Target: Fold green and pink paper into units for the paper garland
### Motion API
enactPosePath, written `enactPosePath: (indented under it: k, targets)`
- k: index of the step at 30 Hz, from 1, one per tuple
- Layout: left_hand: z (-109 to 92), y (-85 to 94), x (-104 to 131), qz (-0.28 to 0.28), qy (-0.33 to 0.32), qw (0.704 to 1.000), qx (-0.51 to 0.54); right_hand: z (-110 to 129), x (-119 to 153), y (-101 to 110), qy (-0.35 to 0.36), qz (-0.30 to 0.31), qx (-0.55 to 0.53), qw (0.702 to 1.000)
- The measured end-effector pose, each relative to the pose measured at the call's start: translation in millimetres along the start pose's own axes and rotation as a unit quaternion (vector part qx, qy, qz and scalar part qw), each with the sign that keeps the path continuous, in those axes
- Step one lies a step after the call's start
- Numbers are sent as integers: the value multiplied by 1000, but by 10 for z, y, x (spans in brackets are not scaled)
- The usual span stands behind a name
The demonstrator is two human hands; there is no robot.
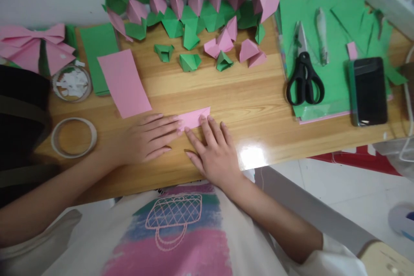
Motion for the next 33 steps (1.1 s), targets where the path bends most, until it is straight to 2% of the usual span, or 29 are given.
enactPosePath:
  k: [8, 16, 19, 24, 29, 33]
  targets:
    - [-8, -1, -9, 7, 15, 1000, -22, 2, -19, -44, -22, 35, -36, 999]
    - [11, 47, -21, -3, 16, 1000, -3, -104, 22, 50, -25, 5, -9, 1000]
    - [37, 25, -10, 9, 28, 1000, 9, -161, 69, 81, -39, -14, 13, 999]
    - [7, 43, 0, -3, 21, 1000, -13, -225, 139, 86, -72, -34, 39, 996]
    - [3, 51, -6, -4, 19, 1000, -24, -171, 109, 99, -48, -44, 75, 995]
    - [51, 68, -22, -6, 21, 1000, 4, -159, 82, 75, -45, -36, 55, 997]
Point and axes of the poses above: each hand's wrist, its own x-axis away from the middle knuckle, its own y-axis out of the back of the hand, z = x × y, the point moved 8 cm from there along -x, towards the middle knuckle, and after that the axes turned 8 degrees about z, right-handed, at the moved point
